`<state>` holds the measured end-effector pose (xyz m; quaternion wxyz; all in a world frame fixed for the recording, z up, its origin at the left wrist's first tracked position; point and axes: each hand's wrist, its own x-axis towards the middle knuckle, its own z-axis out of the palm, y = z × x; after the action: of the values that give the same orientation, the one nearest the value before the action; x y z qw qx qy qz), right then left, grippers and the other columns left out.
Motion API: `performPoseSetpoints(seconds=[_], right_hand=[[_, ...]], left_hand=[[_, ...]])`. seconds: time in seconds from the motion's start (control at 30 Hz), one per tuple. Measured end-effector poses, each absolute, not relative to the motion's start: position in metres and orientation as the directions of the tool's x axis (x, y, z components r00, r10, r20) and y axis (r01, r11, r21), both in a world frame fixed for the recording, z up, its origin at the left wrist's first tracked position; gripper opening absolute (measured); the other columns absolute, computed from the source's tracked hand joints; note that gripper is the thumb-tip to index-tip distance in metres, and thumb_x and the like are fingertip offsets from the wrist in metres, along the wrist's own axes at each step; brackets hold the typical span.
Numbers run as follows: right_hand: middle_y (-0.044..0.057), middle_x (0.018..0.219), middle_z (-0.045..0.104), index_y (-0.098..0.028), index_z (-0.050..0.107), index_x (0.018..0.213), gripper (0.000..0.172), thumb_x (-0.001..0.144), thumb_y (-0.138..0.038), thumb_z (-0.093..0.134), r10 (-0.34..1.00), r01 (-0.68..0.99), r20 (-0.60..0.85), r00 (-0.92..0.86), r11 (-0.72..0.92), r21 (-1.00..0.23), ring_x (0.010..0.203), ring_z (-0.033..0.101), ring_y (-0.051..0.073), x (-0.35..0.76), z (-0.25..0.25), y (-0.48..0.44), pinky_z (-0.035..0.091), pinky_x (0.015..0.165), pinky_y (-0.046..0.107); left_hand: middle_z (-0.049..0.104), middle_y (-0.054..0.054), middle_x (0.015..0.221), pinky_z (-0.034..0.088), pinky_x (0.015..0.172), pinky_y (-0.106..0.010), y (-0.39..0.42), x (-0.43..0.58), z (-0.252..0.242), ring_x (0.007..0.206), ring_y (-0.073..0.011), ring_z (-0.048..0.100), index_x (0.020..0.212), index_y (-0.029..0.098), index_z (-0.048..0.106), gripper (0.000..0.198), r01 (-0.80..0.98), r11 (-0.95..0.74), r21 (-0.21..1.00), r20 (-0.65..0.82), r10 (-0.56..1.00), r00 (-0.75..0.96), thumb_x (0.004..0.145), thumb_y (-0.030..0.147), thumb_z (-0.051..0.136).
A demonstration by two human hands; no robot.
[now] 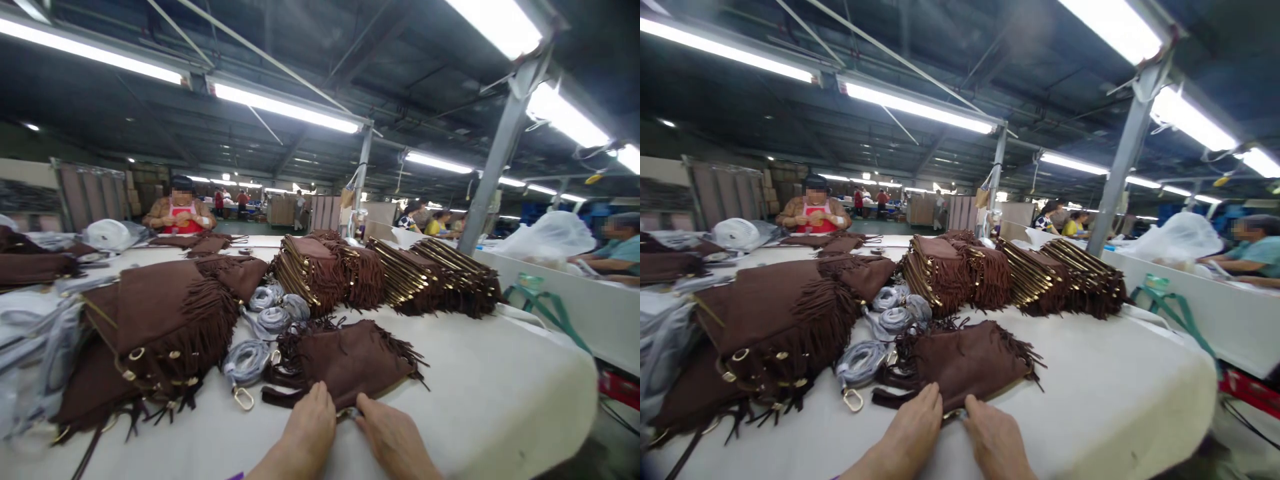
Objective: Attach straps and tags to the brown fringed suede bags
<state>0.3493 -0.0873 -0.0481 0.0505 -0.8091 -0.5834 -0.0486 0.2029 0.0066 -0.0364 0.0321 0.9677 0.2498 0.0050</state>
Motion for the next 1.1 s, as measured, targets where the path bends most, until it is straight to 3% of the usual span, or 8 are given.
performPoseSetpoints(seconds=[0.3,0.43,0.53,0.73,0.83,0.9,1.0,1.1], right_hand=[[0.014,0.082,0.071,-0.02,0.064,0.089,0.024,0.095,-0.029,0.043,0.743,0.75,0.323,0.586,-0.648,0.13,0.075,0.068,0.033,0.516,-0.044,-0.138,0.041,0.059,0.037],[0.016,0.122,0.063,-0.016,0.058,0.124,0.038,0.088,-0.025,0.056,0.847,0.889,0.391,0.36,-0.439,0.133,0.11,0.06,0.031,0.48,-0.038,-0.128,0.046,0.092,0.042],[0.013,0.134,0.057,-0.02,0.051,0.135,0.054,0.084,-0.026,0.063,0.905,0.985,0.403,0.137,-0.168,0.041,0.123,0.052,0.029,0.443,-0.042,-0.109,0.041,0.105,0.043],[0.013,0.105,0.068,-0.017,0.063,0.109,0.024,0.097,-0.021,0.043,0.767,0.999,0.64,-0.036,0.019,0.033,0.097,0.063,0.027,0.409,-0.03,-0.092,0.054,0.085,0.041],[0.009,0.091,0.069,-0.018,0.063,0.103,0.032,0.098,-0.015,0.031,0.809,0.985,0.57,-0.143,0.172,0.002,0.084,0.066,0.022,0.39,-0.025,-0.087,0.055,0.074,0.033],[0.011,0.105,0.07,-0.017,0.061,0.113,0.039,0.095,-0.009,0.028,0.835,0.973,0.512,-0.202,0.23,0.008,0.097,0.066,0.023,0.378,-0.03,-0.081,0.056,0.083,0.033],[0.015,0.116,0.067,-0.013,0.063,0.114,0.041,0.092,-0.009,0.029,0.895,0.984,0.425,-0.135,0.17,-0.046,0.11,0.063,0.026,0.372,-0.049,-0.073,0.054,0.093,0.038],[0.011,0.097,0.073,-0.017,0.068,0.098,0.033,0.095,-0.017,0.035,0.957,0.984,0.288,-0.038,0.086,-0.155,0.091,0.069,0.026,0.378,-0.071,-0.069,0.058,0.08,0.038]], left_hand=[[0.047,-0.022,0.144,0.04,0.112,-0.041,0.011,0.194,-0.02,0.134,-0.0289,0.045,0.134,0.001,0.05,0.044,0.441,-0.883,0.159,-0.048,0.439,0.897,0.092,0.009,0.037],[0.06,-0.019,0.127,0.042,0.105,-0.055,0.007,0.195,-0.005,0.12,-0.0355,0.054,0.124,0.007,0.058,0.043,0.469,-0.858,0.208,0.046,0.487,0.872,0.087,0.03,0.054],[0.062,-0.02,0.12,0.043,0.102,-0.053,0.002,0.21,0.0,0.117,-0.0346,0.055,0.125,0.005,0.056,0.041,0.484,-0.86,0.165,0.082,0.501,0.862,0.087,0.019,0.047],[0.072,-0.017,0.102,0.054,0.084,-0.043,0.03,0.219,0.011,0.099,-0.0305,0.068,0.104,0.011,0.066,0.038,0.587,-0.779,0.219,0.051,0.61,0.791,0.094,0.017,0.03],[0.074,-0.012,0.103,0.054,0.086,-0.038,0.046,0.209,0.016,0.101,-0.027,0.069,0.099,0.016,0.068,0.04,0.61,-0.748,0.262,0.063,0.644,0.762,0.098,0.026,0.029],[0.074,-0.01,0.103,0.054,0.086,-0.036,0.05,0.204,0.016,0.102,-0.0255,0.069,0.098,0.018,0.067,0.039,0.608,-0.743,0.279,0.074,0.648,0.758,0.098,0.026,0.029],[0.073,-0.014,0.103,0.055,0.083,-0.041,0.046,0.201,0.015,0.1,-0.0286,0.07,0.103,0.015,0.065,0.042,0.612,-0.741,0.276,0.089,0.654,0.751,0.098,0.025,0.025],[0.073,-0.016,0.101,0.056,0.08,-0.043,0.031,0.2,0.013,0.096,-0.0308,0.07,0.103,0.013,0.065,0.032,0.597,-0.764,0.245,0.069,0.628,0.775,0.093,0.02,0.036]])
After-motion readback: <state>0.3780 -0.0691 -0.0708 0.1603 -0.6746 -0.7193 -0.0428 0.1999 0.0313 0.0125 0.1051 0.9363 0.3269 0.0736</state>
